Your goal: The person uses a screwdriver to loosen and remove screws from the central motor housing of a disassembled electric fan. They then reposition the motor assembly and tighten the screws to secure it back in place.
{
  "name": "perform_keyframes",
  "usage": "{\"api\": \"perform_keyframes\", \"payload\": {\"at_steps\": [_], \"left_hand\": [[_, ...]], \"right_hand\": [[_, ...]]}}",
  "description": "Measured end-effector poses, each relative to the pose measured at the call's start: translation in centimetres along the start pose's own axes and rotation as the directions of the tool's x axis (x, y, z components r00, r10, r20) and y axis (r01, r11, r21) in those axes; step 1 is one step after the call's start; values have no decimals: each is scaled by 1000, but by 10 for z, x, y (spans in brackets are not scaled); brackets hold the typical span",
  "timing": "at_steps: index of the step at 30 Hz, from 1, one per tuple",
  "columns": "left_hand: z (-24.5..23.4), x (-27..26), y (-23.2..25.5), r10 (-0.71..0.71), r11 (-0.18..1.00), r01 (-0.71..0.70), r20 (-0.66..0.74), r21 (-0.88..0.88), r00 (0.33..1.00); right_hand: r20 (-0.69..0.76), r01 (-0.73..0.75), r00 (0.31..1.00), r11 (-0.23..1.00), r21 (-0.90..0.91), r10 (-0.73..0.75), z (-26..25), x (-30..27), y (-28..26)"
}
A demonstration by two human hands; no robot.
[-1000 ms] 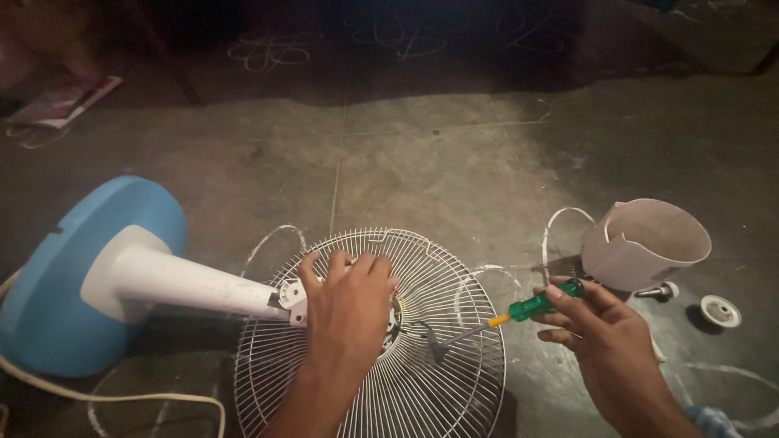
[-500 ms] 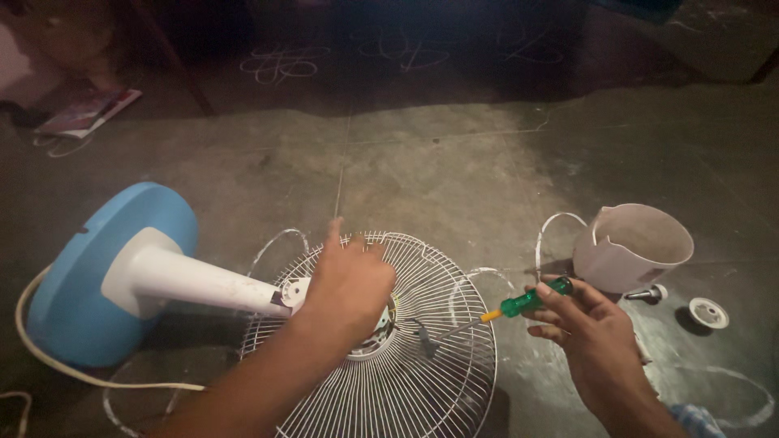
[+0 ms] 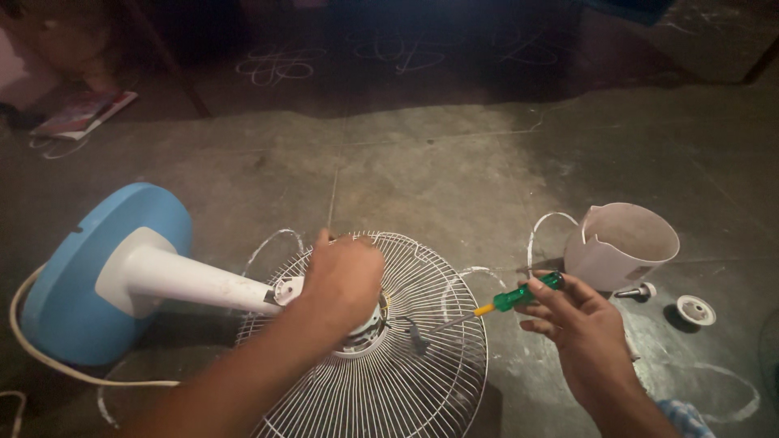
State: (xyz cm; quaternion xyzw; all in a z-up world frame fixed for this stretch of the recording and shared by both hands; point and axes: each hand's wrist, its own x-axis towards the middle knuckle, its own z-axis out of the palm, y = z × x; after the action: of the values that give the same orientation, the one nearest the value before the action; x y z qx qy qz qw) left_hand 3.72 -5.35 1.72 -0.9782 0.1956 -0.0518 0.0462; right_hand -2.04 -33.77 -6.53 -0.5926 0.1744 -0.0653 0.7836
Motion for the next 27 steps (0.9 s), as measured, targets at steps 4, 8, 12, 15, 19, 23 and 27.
{"api": "perform_keyframes", "payload": {"at_steps": [4, 8, 12, 15, 19, 23, 27], "left_hand": [[1, 2, -3, -5, 1000, 7, 60, -27, 998], [-2, 3, -1, -13, 1000, 9, 138, 25, 990], [-4, -2, 5, 72, 988, -92, 159, 127, 985], [-4, -7, 9, 121, 977, -145, 155, 155, 980], [-6, -10, 13, 167, 961, -193, 138, 200, 976], [-6, -12, 20, 193, 922, -241, 178, 305, 965], [-5, -10, 27, 173, 886, -245, 211, 392, 962]], "right_hand": [[-1, -11, 1000, 1000, -1, 11, 1, -2, -2], [0, -2, 1000, 1000, -6, 2, 3, -3, -4], [-12, -29, 1000, 999, -29, 29, 5, -2, -5], [-14, -33, 999, 999, -31, 32, 5, -2, -4], [14, 8, 1000, 1000, -14, -8, 1, 0, -1], [27, 25, 999, 1000, -5, -25, -2, 2, 2], [24, 12, 1000, 1000, -4, -12, -3, 2, 2]]}}
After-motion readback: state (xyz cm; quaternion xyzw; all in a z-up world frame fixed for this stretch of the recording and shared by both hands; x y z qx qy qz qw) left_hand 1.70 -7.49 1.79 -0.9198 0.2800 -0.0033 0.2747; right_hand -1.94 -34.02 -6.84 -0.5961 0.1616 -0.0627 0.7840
